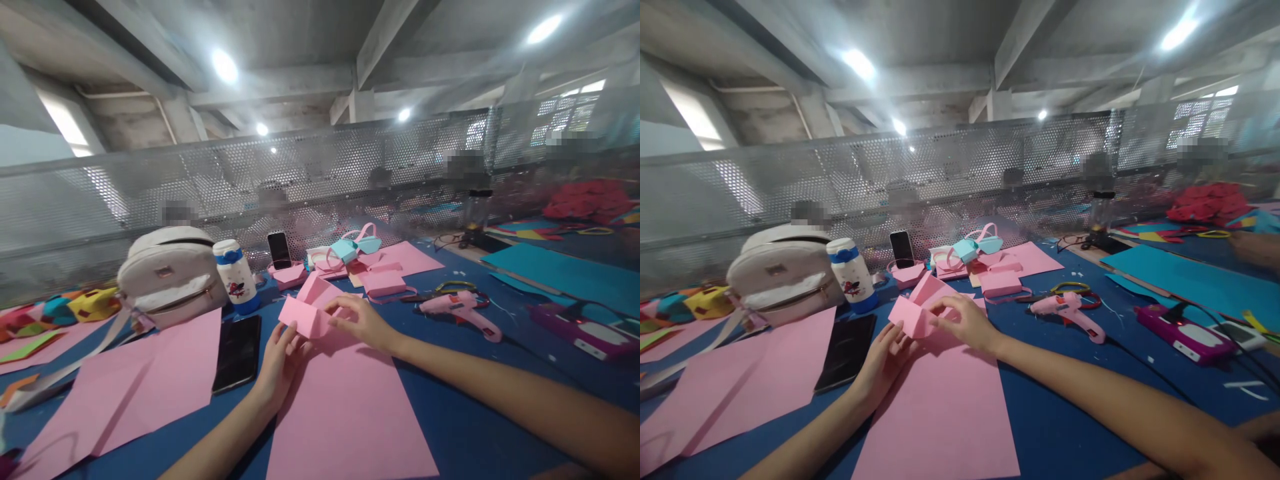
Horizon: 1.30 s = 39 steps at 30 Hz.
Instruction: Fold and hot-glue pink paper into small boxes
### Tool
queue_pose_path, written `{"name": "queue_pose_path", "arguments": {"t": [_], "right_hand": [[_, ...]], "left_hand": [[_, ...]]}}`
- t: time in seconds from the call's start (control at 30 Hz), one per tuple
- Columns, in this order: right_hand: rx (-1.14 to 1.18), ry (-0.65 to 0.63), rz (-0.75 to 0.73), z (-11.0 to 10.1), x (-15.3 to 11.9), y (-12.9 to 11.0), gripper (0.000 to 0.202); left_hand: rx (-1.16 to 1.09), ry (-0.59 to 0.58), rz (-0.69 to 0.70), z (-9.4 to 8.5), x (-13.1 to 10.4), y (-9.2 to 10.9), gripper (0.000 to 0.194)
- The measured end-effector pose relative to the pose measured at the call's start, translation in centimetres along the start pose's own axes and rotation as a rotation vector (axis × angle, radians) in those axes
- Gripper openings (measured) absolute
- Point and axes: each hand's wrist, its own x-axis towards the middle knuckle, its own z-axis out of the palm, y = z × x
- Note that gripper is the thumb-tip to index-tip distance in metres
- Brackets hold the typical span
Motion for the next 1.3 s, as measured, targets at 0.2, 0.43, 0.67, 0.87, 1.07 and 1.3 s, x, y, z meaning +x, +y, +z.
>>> {"name": "queue_pose_path", "arguments": {"t": [0.2, 0.43, 0.67, 0.87, 1.07, 1.3], "right_hand": [[-0.113, 0.020, 0.024, 0.4, -0.3, 0.7, 0.008], [-0.072, 0.055, 0.056, 0.4, -0.2, 0.4, 0.010], [-0.005, 0.056, 0.052, 0.4, -0.3, 0.2, 0.016], [0.035, 0.051, 0.054, 0.5, -0.6, -0.1, 0.011], [-0.034, 0.088, -0.078, 0.5, -0.9, -0.3, 0.042], [-0.461, 0.113, -0.396, 0.1, -1.3, -1.0, 0.017]], "left_hand": [[0.001, 0.018, 0.000, 0.0, -0.1, 0.0, 0.037], [0.152, 0.016, 0.071, 0.6, -0.5, 0.0, 0.058], [0.395, -0.007, 0.173, 0.1, 0.1, 0.3, 0.082], [0.404, -0.041, 0.104, 0.4, -0.3, 0.3, 0.084], [0.342, -0.084, 0.067, -0.2, -0.3, -0.1, 0.084], [0.146, -0.144, 0.005, 0.0, -0.6, -0.9, 0.071]]}}
